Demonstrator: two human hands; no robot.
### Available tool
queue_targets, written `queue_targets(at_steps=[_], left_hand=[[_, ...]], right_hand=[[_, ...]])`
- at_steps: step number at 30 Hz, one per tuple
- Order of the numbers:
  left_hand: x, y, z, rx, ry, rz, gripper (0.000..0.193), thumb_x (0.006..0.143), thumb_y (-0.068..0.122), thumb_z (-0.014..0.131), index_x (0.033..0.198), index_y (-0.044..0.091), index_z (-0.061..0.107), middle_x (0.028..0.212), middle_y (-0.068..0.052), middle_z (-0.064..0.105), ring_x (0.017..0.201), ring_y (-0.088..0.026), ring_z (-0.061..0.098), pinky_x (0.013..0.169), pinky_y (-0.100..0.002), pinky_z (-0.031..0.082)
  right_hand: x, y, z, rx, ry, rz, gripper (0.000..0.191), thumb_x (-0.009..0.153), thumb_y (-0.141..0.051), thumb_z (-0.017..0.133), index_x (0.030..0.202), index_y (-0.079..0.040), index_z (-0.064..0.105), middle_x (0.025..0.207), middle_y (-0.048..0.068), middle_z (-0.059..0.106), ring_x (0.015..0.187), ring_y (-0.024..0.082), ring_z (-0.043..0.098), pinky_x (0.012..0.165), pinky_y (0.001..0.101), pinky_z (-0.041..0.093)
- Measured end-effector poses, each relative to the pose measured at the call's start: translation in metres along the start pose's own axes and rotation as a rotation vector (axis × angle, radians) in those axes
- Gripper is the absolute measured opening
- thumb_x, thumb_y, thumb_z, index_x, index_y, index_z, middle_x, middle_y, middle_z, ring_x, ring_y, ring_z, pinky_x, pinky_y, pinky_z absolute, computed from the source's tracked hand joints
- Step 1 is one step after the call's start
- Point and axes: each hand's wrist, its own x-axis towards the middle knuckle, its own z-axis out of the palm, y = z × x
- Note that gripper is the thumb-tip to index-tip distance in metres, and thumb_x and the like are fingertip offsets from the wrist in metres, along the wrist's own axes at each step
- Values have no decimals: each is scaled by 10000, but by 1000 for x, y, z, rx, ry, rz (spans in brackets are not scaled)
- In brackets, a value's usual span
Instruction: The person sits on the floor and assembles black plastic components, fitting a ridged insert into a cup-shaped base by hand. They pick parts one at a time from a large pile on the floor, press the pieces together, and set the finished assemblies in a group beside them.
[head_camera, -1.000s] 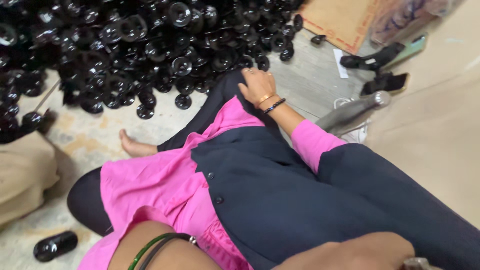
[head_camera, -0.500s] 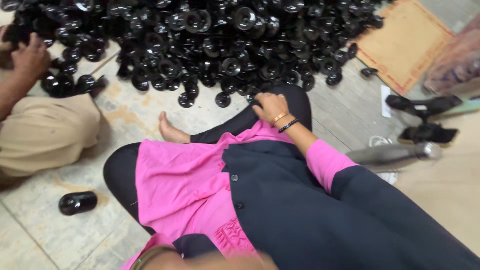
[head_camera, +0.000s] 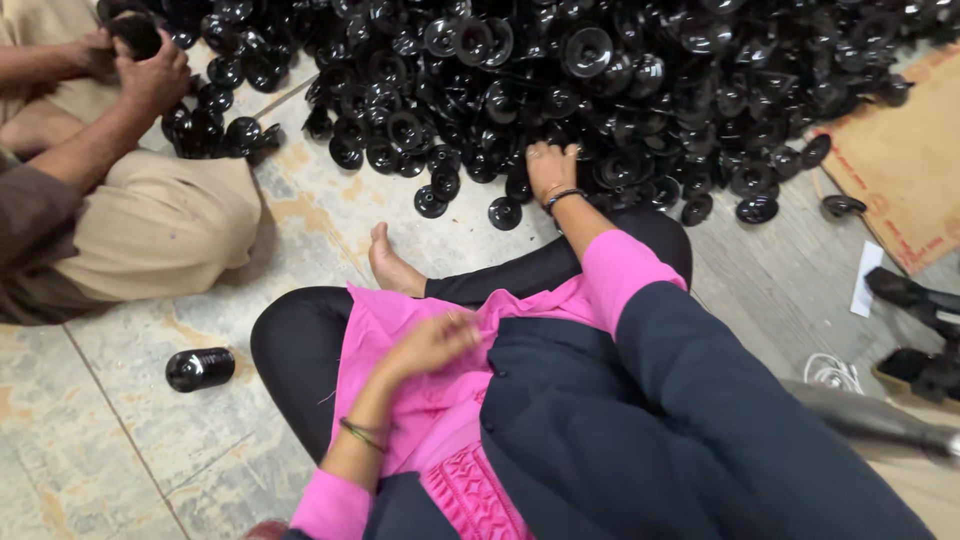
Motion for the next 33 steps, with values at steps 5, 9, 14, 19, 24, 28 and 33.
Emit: queue_targets(at_steps=[5, 9, 14, 19, 24, 28, 33], left_hand=[[49, 0, -76, -534, 495, -40, 361, 990, 281, 672, 1253, 35, 635, 1067, -96, 687, 928, -169, 669, 785, -306, 545], [86, -22, -89, -883, 508, -222, 334, 953, 282, 657, 1231, 101, 615, 1104, -16, 709, 954, -149, 719, 793, -278, 589], [109, -55, -74, -758, 467, -299, 289, 957, 282, 677, 1182, 103, 656, 1047, 6, 705, 889, -144, 718, 691, -249, 559], [104, -55, -79, -663, 643, -281, 194, 931, 236, 722, 1040, 76, 715, 938, 16, 708, 828, -116, 699, 668, -228, 550], [94, -23, -78, -684, 613, -362, 233, 916, 270, 730, 1085, 126, 660, 1051, -47, 687, 884, -158, 708, 704, -266, 586], [97, -10, -73, -981, 438, -445, 466, 868, 377, 705, 1252, 240, 478, 1197, 32, 589, 871, -265, 683, 686, -358, 610], [110, -36, -86, -980, 969, 3, 409, 949, 279, 799, 1142, 3, 568, 1119, -84, 531, 910, -162, 591, 666, -350, 561]], right_hand=[[6, 13, -4, 275, -229, 234, 126, 953, -224, 633, 934, -167, 745, 990, 36, 726, 964, 279, 655, 886, 513, 385], [-8, 9, -9, 407, 72, 214, 88, 924, -217, 677, 920, -151, 734, 940, 45, 711, 927, 284, 644, 842, 491, 398], [-32, -22, 9, 467, 78, 12, 262, 843, -146, 644, 1091, -116, 722, 1081, 77, 676, 1006, 298, 616, 848, 473, 410], [-22, -31, 28, 133, -125, -65, 205, 829, -108, 706, 1019, -174, 744, 1067, 98, 672, 1008, 289, 617, 853, 472, 420], [-21, -39, 6, 495, -128, 91, 200, 814, -182, 796, 978, -95, 720, 997, 118, 671, 970, 331, 640, 832, 467, 481], [-54, -103, -47, 1058, 29, -57, 177, 868, -106, 754, 1020, -44, 688, 971, 122, 671, 903, 338, 678, 787, 421, 560], [-35, -146, -50, 1306, -251, 12, 264, 900, -174, 749, 1133, -68, 685, 1043, 84, 688, 894, 281, 711, 783, 374, 582]])
